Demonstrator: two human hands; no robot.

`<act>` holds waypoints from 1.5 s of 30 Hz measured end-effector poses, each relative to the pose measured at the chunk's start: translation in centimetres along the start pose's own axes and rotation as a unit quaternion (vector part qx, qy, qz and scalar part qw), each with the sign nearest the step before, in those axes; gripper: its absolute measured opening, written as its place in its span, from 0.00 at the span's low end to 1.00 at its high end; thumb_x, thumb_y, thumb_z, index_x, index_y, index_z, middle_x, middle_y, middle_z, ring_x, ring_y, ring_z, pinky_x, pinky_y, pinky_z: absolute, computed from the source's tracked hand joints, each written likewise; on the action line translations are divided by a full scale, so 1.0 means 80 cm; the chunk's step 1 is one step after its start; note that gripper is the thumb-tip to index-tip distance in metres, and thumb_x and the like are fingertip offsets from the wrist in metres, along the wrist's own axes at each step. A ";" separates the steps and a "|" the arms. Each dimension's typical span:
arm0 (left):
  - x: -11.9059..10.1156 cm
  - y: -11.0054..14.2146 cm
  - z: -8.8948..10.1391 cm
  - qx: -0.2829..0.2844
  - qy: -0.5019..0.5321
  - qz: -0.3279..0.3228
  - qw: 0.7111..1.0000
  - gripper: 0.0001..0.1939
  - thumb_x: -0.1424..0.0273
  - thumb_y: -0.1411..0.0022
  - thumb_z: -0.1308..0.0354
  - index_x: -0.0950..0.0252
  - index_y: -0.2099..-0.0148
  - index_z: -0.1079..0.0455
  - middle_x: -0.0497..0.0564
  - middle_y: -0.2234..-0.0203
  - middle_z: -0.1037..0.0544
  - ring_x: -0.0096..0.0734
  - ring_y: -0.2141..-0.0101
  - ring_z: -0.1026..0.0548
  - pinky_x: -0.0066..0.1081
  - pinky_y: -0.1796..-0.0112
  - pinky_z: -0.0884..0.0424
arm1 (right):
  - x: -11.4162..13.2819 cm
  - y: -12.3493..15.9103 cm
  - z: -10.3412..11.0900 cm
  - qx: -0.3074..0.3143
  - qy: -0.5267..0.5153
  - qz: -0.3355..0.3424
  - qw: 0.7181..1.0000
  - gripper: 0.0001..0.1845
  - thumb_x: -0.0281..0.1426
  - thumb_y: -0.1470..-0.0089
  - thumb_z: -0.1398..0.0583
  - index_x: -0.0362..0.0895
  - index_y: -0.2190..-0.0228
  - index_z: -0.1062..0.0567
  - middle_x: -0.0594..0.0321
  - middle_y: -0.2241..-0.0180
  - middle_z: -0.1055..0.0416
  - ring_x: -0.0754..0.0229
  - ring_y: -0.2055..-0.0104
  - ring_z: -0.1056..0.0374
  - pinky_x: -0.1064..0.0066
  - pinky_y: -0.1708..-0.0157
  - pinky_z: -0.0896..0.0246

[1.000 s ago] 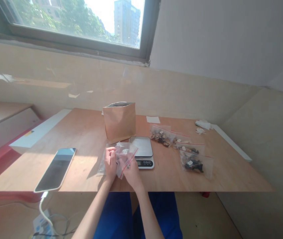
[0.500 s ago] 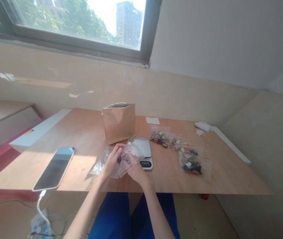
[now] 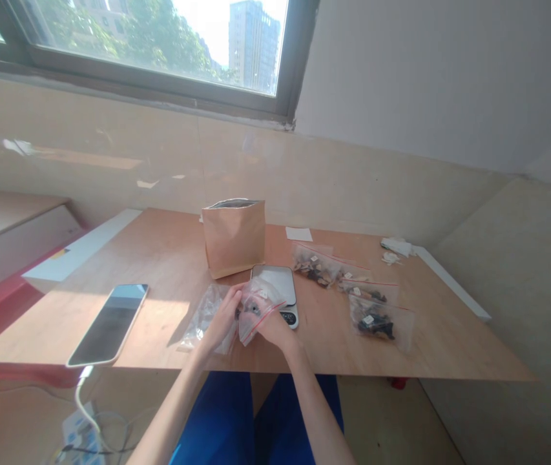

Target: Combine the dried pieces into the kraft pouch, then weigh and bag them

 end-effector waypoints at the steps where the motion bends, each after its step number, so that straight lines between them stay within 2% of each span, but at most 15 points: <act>1: 0.003 0.000 0.000 0.004 0.001 0.015 1.000 0.17 0.62 0.41 0.51 0.63 0.54 0.31 0.53 0.56 0.25 0.38 0.52 0.30 0.34 0.51 0.36 | -0.002 0.001 -0.002 0.007 -0.001 -0.004 1.000 0.16 0.26 0.44 0.47 0.50 0.56 0.29 0.60 0.55 0.30 0.57 0.46 0.38 0.58 0.42 0.49; 3: 0.006 0.001 0.001 0.007 0.006 0.034 0.999 0.17 0.62 0.42 0.50 0.63 0.54 0.30 0.52 0.56 0.24 0.38 0.54 0.28 0.34 0.54 0.33 | -0.004 0.002 -0.007 0.014 -0.008 -0.004 1.000 0.15 0.26 0.44 0.48 0.51 0.57 0.29 0.61 0.56 0.29 0.57 0.45 0.38 0.58 0.41 0.49; 7: 0.004 0.002 0.005 -0.011 0.025 0.029 0.999 0.19 0.60 0.42 0.50 0.63 0.53 0.31 0.53 0.54 0.26 0.38 0.54 0.29 0.31 0.57 0.32 | 0.000 0.001 -0.009 0.022 -0.055 -0.001 0.998 0.13 0.28 0.44 0.46 0.50 0.59 0.27 0.61 0.58 0.28 0.57 0.47 0.36 0.58 0.42 0.47; 10: 0.009 0.008 0.007 -0.024 0.090 0.064 0.994 0.22 0.59 0.43 0.50 0.63 0.49 0.33 0.56 0.50 0.29 0.39 0.54 0.28 0.31 0.60 0.30 | 0.005 0.002 -0.002 0.036 -0.113 -0.025 0.993 0.11 0.31 0.44 0.45 0.48 0.61 0.26 0.60 0.58 0.28 0.56 0.53 0.33 0.60 0.47 0.41; 12: 0.012 0.015 0.005 -0.011 0.140 0.086 0.986 0.24 0.59 0.44 0.48 0.64 0.47 0.35 0.58 0.48 0.30 0.39 0.54 0.28 0.31 0.60 0.30 | 0.005 0.003 0.008 0.016 -0.137 -0.048 0.989 0.11 0.34 0.45 0.43 0.47 0.62 0.25 0.58 0.57 0.29 0.56 0.54 0.32 0.61 0.49 0.39; 15: 0.009 0.027 0.001 0.016 0.176 0.094 0.980 0.28 0.59 0.47 0.43 0.65 0.45 0.37 0.59 0.47 0.30 0.40 0.50 0.30 0.31 0.57 0.31 | 0.003 0.007 0.021 -0.034 -0.149 -0.053 0.987 0.13 0.39 0.45 0.44 0.45 0.63 0.24 0.56 0.56 0.29 0.55 0.52 0.33 0.60 0.48 0.41; 19: 0.005 0.038 0.001 0.019 0.149 0.068 0.986 0.30 0.58 0.48 0.40 0.65 0.45 0.38 0.58 0.44 0.34 0.41 0.46 0.34 0.33 0.52 0.33 | 0.000 0.012 0.023 -0.065 -0.193 -0.042 0.978 0.18 0.43 0.43 0.46 0.45 0.65 0.22 0.57 0.61 0.27 0.55 0.54 0.32 0.61 0.51 0.41; 23: 0.003 0.038 0.003 0.026 0.060 0.020 0.998 0.25 0.59 0.48 0.40 0.65 0.50 0.32 0.56 0.50 0.27 0.41 0.49 0.31 0.35 0.50 0.34 | -0.011 0.020 0.024 -0.122 -0.203 -0.085 0.968 0.19 0.45 0.47 0.43 0.43 0.71 0.22 0.58 0.68 0.27 0.57 0.64 0.32 0.65 0.59 0.38; 28: 0.012 0.038 0.007 0.003 0.006 0.035 0.999 0.23 0.59 0.49 0.39 0.65 0.52 0.29 0.53 0.61 0.21 0.39 0.62 0.23 0.33 0.62 0.28 | -0.020 0.024 0.021 -0.161 -0.212 -0.105 0.958 0.11 0.39 0.51 0.39 0.43 0.74 0.28 0.65 0.75 0.32 0.63 0.71 0.36 0.70 0.66 0.39; 30: 0.016 0.038 0.010 -0.022 0.010 0.049 0.998 0.25 0.58 0.50 0.39 0.66 0.52 0.30 0.52 0.67 0.21 0.38 0.66 0.23 0.32 0.66 0.28 | -0.022 0.023 0.019 -0.162 -0.205 -0.094 0.961 0.10 0.38 0.51 0.38 0.44 0.71 0.29 0.66 0.74 0.33 0.63 0.71 0.36 0.71 0.68 0.39; 33: 0.016 0.039 0.015 -0.062 0.025 0.040 0.997 0.24 0.59 0.54 0.37 0.66 0.56 0.29 0.52 0.70 0.21 0.39 0.65 0.22 0.33 0.65 0.28 | -0.025 0.022 0.015 -0.137 -0.183 -0.087 0.970 0.11 0.38 0.50 0.39 0.44 0.67 0.29 0.66 0.73 0.32 0.63 0.71 0.35 0.70 0.68 0.38; 37: 0.011 0.040 0.023 -0.115 0.010 0.035 0.993 0.20 0.61 0.57 0.36 0.65 0.61 0.28 0.49 0.73 0.23 0.38 0.66 0.22 0.32 0.63 0.28 | -0.016 0.021 0.011 -0.114 -0.161 -0.072 0.978 0.11 0.37 0.49 0.41 0.43 0.65 0.26 0.60 0.67 0.27 0.59 0.65 0.31 0.67 0.62 0.37; 41: 0.004 0.042 0.025 -0.137 -0.014 0.038 0.990 0.17 0.62 0.55 0.39 0.65 0.62 0.30 0.48 0.74 0.23 0.37 0.67 0.23 0.33 0.64 0.28 | -0.007 0.021 0.016 -0.159 -0.126 -0.074 0.976 0.09 0.35 0.51 0.39 0.43 0.68 0.24 0.58 0.65 0.26 0.57 0.64 0.31 0.66 0.61 0.38; 45: -0.005 0.042 0.025 -0.119 -0.014 0.052 0.991 0.21 0.59 0.55 0.39 0.65 0.59 0.30 0.50 0.73 0.22 0.38 0.66 0.23 0.33 0.63 0.28 | -0.016 0.024 0.016 -0.190 -0.185 -0.124 0.956 0.11 0.36 0.54 0.38 0.42 0.69 0.24 0.58 0.67 0.25 0.57 0.65 0.31 0.67 0.62 0.38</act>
Point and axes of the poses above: each hand's wrist, its own y-axis away from the middle knuckle, its own z-axis out of the back of the hand, x = y × z, the point moved 6 cm from there along -y, towards the middle knuckle
